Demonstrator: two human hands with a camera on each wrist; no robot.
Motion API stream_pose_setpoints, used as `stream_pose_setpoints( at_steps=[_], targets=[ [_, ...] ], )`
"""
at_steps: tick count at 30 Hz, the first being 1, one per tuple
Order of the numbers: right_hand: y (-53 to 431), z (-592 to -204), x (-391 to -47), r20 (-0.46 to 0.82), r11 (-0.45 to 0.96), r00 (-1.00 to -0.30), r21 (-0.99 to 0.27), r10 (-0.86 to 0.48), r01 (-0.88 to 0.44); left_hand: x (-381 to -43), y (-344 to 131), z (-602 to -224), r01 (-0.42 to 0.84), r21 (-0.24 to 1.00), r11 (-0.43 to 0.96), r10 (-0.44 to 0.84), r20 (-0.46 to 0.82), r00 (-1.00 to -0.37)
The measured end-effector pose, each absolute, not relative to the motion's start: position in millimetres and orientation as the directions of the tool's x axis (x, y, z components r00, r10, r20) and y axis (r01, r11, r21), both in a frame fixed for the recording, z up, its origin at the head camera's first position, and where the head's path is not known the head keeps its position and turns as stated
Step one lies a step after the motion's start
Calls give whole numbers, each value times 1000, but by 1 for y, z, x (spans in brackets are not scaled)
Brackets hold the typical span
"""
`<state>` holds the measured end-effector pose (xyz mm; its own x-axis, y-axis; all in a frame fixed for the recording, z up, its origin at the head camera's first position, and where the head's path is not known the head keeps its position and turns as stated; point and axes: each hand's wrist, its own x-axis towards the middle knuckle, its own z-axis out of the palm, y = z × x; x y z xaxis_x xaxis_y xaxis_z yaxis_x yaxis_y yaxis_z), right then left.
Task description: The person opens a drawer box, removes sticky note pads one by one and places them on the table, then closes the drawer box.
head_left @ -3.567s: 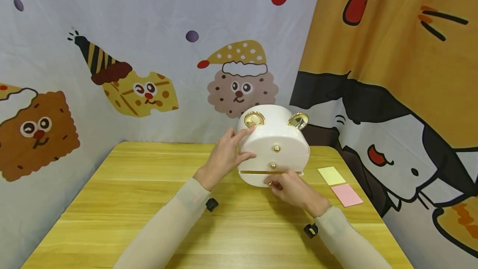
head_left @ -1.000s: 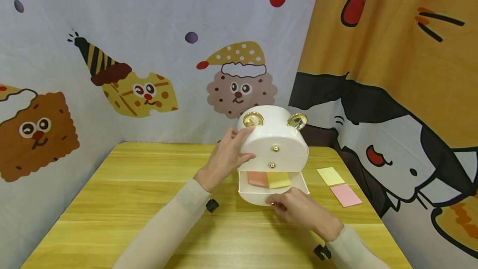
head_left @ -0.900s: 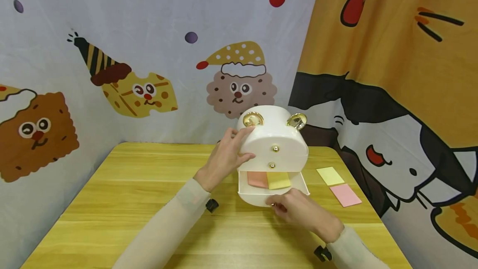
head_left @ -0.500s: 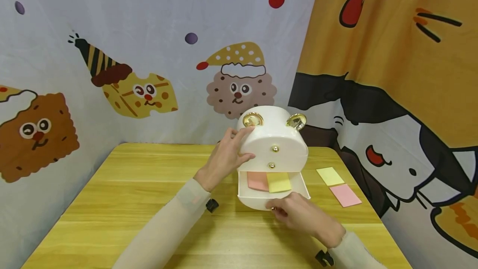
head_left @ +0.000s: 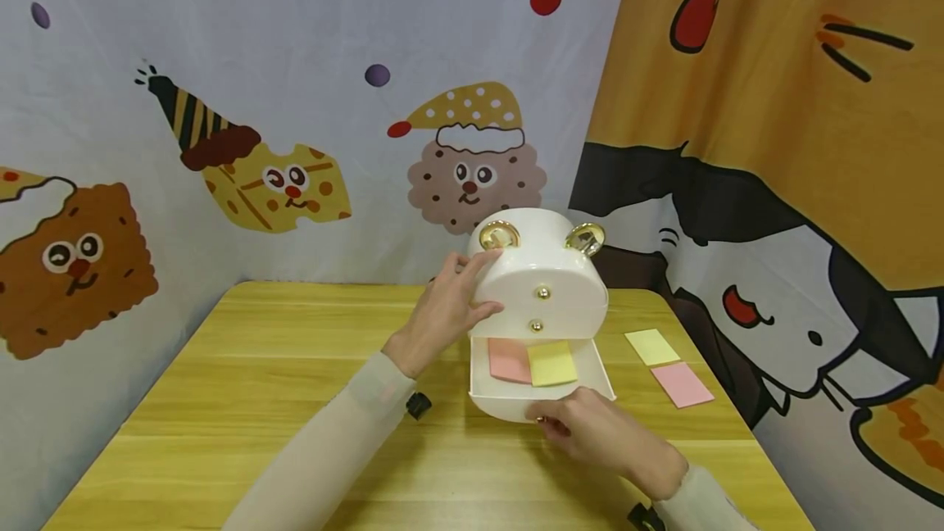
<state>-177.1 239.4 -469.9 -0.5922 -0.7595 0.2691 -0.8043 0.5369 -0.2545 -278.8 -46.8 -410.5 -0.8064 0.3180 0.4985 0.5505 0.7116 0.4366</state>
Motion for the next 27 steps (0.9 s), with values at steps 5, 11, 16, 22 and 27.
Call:
stream_pose_setpoints(
  at_steps=[5,11,16,22,27],
  targets=[
    [239,-469,-172,255,544,-599,-257,-759,-799,-278,-47,-410,548,433,715,318,497,-808],
    [238,-470,-167,267,542,-592,-239,-761,-805,-278,-47,-411,551,427,717,322,499,-805],
    [239,-470,-164,280,530,-579,-237,-766,-814,-278,-48,-411,557,429,711,322,505,-801],
    [239,-470,-159,266,541,-589,-236,-763,-807,-278,-48,-412,562,430,707,324,509,-797],
    [239,-472,-157,294,534,-573,-207,-765,-819,-279,-49,-412,563,431,705,327,508,-797]
  ],
)
